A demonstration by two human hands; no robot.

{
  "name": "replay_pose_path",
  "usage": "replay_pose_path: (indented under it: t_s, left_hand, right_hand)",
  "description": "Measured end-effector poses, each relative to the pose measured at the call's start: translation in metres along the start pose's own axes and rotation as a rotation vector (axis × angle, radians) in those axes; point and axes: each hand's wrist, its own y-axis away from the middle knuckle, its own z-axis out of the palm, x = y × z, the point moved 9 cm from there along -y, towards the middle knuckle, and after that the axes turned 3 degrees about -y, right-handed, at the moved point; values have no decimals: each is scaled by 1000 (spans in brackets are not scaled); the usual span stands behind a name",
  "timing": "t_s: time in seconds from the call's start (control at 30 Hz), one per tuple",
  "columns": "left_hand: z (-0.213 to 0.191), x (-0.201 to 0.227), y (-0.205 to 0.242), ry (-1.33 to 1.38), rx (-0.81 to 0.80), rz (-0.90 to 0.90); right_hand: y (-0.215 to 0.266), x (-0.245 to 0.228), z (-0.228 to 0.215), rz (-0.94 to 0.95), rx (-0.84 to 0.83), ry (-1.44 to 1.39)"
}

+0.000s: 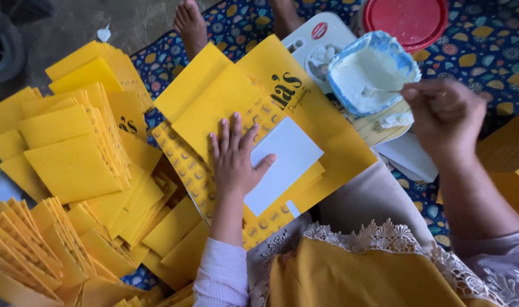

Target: Applying glue to yellow paper templates and folding them to assemble boxes or envelopes.

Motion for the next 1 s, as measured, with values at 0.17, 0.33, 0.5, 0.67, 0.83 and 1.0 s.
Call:
replay_pose_path:
  t_s: [0.17, 0.33, 0.5, 0.67, 0.83, 1.0]
  left_hand:
    - [4, -2, -2, -19, -33, -8]
    - [2, -2, -1, -17, -40, -16]
    - [1, -1, 0, -11, -29, -7]
    - [0, -1, 0, 13, 4, -2]
    - [1, -1, 0, 2, -1, -4]
    - [0, -2, 2, 17, 21, 5]
  right_hand:
    - [-3, -7, 6, 74, -37, 4]
    - [1, -32, 12, -40, -47, 138]
    - [18, -57, 19, -209, -91, 278]
    - [36, -64, 16, -248, -102, 290]
    - [43, -61, 11, -231, -113, 271]
    - [56, -12, -16, 26, -45, 22]
